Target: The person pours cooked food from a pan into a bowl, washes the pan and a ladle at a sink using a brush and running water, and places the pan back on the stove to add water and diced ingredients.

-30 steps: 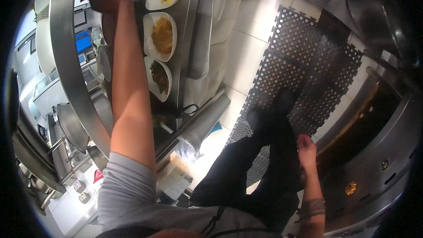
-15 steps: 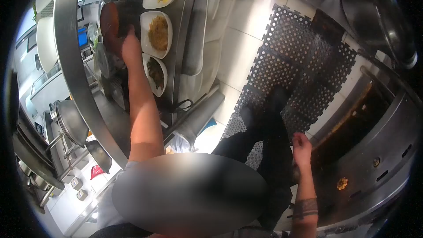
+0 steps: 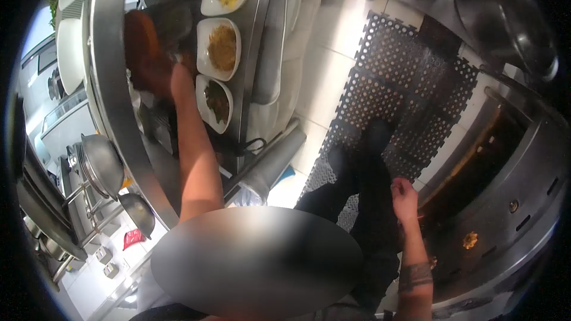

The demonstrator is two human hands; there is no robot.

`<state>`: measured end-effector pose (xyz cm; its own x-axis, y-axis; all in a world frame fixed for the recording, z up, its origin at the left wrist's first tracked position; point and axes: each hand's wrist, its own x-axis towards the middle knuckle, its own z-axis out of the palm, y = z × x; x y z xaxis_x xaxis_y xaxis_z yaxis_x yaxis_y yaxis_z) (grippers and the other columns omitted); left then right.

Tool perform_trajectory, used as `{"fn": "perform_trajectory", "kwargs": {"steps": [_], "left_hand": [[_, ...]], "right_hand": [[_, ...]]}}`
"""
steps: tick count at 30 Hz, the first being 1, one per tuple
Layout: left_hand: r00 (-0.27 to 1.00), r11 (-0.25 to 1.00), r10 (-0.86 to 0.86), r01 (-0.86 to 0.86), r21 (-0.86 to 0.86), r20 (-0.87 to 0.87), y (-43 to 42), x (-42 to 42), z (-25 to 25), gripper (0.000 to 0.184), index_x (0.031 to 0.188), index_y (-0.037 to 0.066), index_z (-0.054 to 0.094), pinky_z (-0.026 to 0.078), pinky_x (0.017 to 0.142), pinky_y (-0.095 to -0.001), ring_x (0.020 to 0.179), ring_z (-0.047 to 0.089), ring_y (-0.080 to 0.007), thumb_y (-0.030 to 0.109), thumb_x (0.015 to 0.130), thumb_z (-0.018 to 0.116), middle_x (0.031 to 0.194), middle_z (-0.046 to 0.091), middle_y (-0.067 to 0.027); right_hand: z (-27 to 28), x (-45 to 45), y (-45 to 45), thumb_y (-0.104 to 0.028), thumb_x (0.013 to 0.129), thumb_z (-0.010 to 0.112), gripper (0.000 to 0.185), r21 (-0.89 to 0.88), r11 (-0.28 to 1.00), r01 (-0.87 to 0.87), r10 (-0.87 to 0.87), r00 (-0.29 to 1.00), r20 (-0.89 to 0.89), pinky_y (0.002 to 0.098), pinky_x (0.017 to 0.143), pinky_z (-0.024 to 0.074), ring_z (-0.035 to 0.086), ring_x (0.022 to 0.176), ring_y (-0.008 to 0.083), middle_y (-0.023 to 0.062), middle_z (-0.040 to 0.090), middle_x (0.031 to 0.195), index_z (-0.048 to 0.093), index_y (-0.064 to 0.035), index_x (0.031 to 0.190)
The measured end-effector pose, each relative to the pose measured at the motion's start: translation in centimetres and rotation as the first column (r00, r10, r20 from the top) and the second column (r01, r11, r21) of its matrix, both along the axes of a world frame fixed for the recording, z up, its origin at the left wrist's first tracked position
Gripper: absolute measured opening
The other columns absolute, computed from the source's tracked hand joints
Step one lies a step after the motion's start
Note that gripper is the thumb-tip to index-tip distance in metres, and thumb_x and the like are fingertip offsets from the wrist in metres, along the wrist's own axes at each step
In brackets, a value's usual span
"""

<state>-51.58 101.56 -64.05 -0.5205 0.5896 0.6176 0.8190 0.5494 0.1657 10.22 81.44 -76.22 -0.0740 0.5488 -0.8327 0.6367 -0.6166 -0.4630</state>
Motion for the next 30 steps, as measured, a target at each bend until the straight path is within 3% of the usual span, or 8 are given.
{"fn": "perform_trajectory", "kwargs": {"steps": [4, 8, 14, 18, 20, 25, 28, 30], "left_hand": [[0.997, 0.999, -0.02, 0.017, 0.039, 0.069, -3.1, 6.0, 2.1, 0.013, 0.103, 0.005, 0.065, 0.048, 0.086, -0.0455, 0.091, 0.06, -0.0393, 0.014, 0.095, 0.064, 0.094, 0.065, -0.0162], [0.931, 0.974, -0.222, 0.227, -0.015, -0.291, -5.9, 11.6, 4.3, 0.015, 0.101, 0.004, 0.065, 0.048, 0.089, -0.0416, 0.1, 0.059, -0.0342, 0.0, 0.086, 0.066, 0.105, 0.064, -0.0175], [0.724, 0.723, -0.689, 0.689, -0.047, 0.02, -10.0, 18.2, 7.4, 0.042, 0.107, 0.014, 0.057, 0.036, 0.093, -0.0437, 0.105, 0.047, -0.031, -0.008, 0.072, 0.066, 0.107, 0.05, -0.0089], [0.545, 0.547, -0.813, 0.835, -0.051, 0.205, -14.4, 23.8, 10.2, 0.04, 0.101, 0.013, 0.064, 0.039, 0.084, -0.0439, 0.098, 0.052, -0.0309, -0.003, 0.064, 0.07, 0.101, 0.053, -0.0069], [0.327, 0.377, -0.874, 0.923, 0.074, 0.36, -16.8, 26.4, 12.2, 0.034, 0.099, 0.013, 0.07, 0.043, 0.105, -0.0576, 0.1, 0.051, -0.0304, 0.0, 0.068, 0.074, 0.102, 0.055, -0.0068], [0.075, 0.142, -0.902, 0.982, 0.126, 0.426, -20.4, 28.0, 21.9, 0.029, 0.098, 0.009, 0.068, 0.036, 0.113, -0.0649, 0.105, 0.053, -0.0301, 0.01, 0.071, 0.078, 0.104, 0.056, -0.0078], [-0.095, 0.09, -0.887, 0.925, 0.37, 0.452, -21.9, 26.5, 30.0, 0.036, 0.104, 0.009, 0.066, 0.035, 0.113, -0.0614, 0.118, 0.052, -0.0324, 0.022, 0.075, 0.085, 0.11, 0.058, -0.0109], [0.115, 0.439, -0.83, 0.738, 0.512, 0.546, -24.9, 24.9, 33.0, 0.08, 0.136, 0.012, 0.052, 0.035, 0.113, -0.0556, 0.13, 0.051, -0.0357, 0.045, 0.073, 0.088, 0.129, 0.058, -0.0114]], "right_hand": [[2.8, -1.6, 0.2, -0.015, 0.095, 0.066, 0.021, 0.072, 0.996, 0.046, -0.043, 0.998, -0.038, 0.0324, 0.083, 0.0531, 0.071, 0.094, 0.0219, 0.0153, 0.074, 0.101, 0.07, -0.0012, 0.111], [6.4, -3.3, 0.8, -0.013, 0.095, 0.065, 0.02, 0.031, 0.992, 0.121, -0.118, 0.99, -0.083, 0.0324, 0.08, 0.0533, 0.069, 0.086, 0.0197, 0.0136, 0.072, 0.096, 0.07, -0.0015, 0.11], [11.9, -5.0, 1.8, -0.019, 0.098, 0.066, 0.023, 0.073, 0.982, 0.174, -0.155, 0.964, -0.216, 0.0313, 0.081, 0.0541, 0.07, 0.088, 0.016, 0.0097, 0.073, 0.094, 0.07, -0.0026, 0.113], [21.4, -8.1, 6.7, -0.018, 0.098, 0.069, 0.031, -0.066, 0.915, 0.397, -0.365, 0.751, -0.55, 0.0283, 0.077, 0.0544, 0.064, 0.091, 0.0123, 0.0023, 0.067, 0.102, 0.063, -0.0044, 0.126], [26.8, -10.2, 8.6, -0.015, 0.097, 0.07, 0.037, -0.052, 0.849, 0.526, -0.4, 0.575, -0.714, 0.0281, 0.075, 0.0544, 0.063, 0.092, 0.0134, 0.0015, 0.064, 0.098, 0.056, -0.0051, 0.13], [36.0, -9.3, 8.2, 0.011, 0.071, 0.058, 0.032, -0.151, 0.839, 0.524, -0.488, 0.6, -0.634, 0.0257, 0.056, 0.0462, 0.059, 0.068, 0.0119, 0.0044, 0.064, 0.087, 0.054, -0.0066, 0.098], [41.4, -8.6, 5.2, 0.01, 0.07, 0.057, 0.031, -0.135, 0.84, 0.526, -0.469, 0.577, -0.669, 0.0261, 0.055, 0.0463, 0.059, 0.064, 0.0122, 0.0042, 0.064, 0.083, 0.054, -0.006, 0.096], [45.1, -8.6, 2.6, 0.011, 0.066, 0.054, 0.038, -0.078, 0.857, 0.509, -0.411, 0.584, -0.7, 0.0264, 0.06, 0.0485, 0.062, 0.072, 0.0146, 0.0048, 0.066, 0.09, 0.057, -0.004, 0.101]]}}
